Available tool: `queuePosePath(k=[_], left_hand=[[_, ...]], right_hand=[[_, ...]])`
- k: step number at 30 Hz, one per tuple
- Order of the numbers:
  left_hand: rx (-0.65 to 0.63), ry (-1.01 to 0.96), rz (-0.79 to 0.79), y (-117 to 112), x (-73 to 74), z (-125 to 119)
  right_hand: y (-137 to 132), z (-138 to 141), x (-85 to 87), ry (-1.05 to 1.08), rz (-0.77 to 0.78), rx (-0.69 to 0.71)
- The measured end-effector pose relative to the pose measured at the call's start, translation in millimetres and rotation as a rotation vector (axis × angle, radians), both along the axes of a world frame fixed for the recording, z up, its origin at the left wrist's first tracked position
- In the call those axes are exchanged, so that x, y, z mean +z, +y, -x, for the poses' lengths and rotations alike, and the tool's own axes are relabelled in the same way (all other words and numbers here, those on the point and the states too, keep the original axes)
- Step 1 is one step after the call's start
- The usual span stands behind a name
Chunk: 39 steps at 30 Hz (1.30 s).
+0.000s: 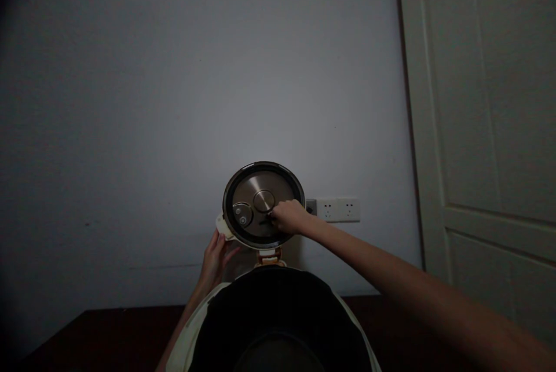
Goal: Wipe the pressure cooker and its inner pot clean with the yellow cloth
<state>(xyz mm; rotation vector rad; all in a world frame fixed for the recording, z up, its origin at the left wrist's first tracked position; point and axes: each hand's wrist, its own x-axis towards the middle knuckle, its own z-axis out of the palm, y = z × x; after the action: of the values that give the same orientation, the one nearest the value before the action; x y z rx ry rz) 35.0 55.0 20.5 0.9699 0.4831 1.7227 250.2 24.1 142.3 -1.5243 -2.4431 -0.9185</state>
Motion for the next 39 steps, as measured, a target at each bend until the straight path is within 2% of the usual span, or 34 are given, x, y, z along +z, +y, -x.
queuePosePath(k=[2, 5, 10, 14, 18, 22, 26, 30, 36, 39], left_hand=[[-0.018, -0.011, -0.015, -1, 0.6, 1], [-0.068, -0.054, -0.006, -4, 2.0, 3], [-0.178, -0.198, 0.077, -6, 4.2, 10], [-0.247, -0.302, 0.080, -3, 6.0, 11], [-0.290, -0.354, 0.073, -4, 7.3, 13], [-0.229, -0.196, 0.094, -13, 9.0, 15], [-0.210, -0.124, 0.111, -19, 11.5, 14], [-0.229, -0.106, 0.088, -16, 10.3, 13], [-0.209, -0.091, 0.077, -10, 8.0, 14], [-0.189, -0.079, 0.076, -10, 9.0, 13]], right_hand=[[-3, 11, 9.8, 0.156, -0.058, 0.081], [-4, 40, 13.0, 0.295, -0.175, 0.305], [10, 93, -4.9, 0.142, -0.222, 0.695], [23, 109, -20.8, 0.033, -0.220, 0.763], [26, 100, -40.7, -0.070, -0.204, 0.767], [23, 86, -59.0, -0.098, -0.223, 0.761], [20, 76, -59.3, -0.075, -0.206, 0.779], [16, 62, -58.6, -0.099, -0.118, 0.771], [2, 13, -80.1, -0.099, 0.039, 0.674], [-5, -2, -80.3, -0.017, 0.130, 0.666]])
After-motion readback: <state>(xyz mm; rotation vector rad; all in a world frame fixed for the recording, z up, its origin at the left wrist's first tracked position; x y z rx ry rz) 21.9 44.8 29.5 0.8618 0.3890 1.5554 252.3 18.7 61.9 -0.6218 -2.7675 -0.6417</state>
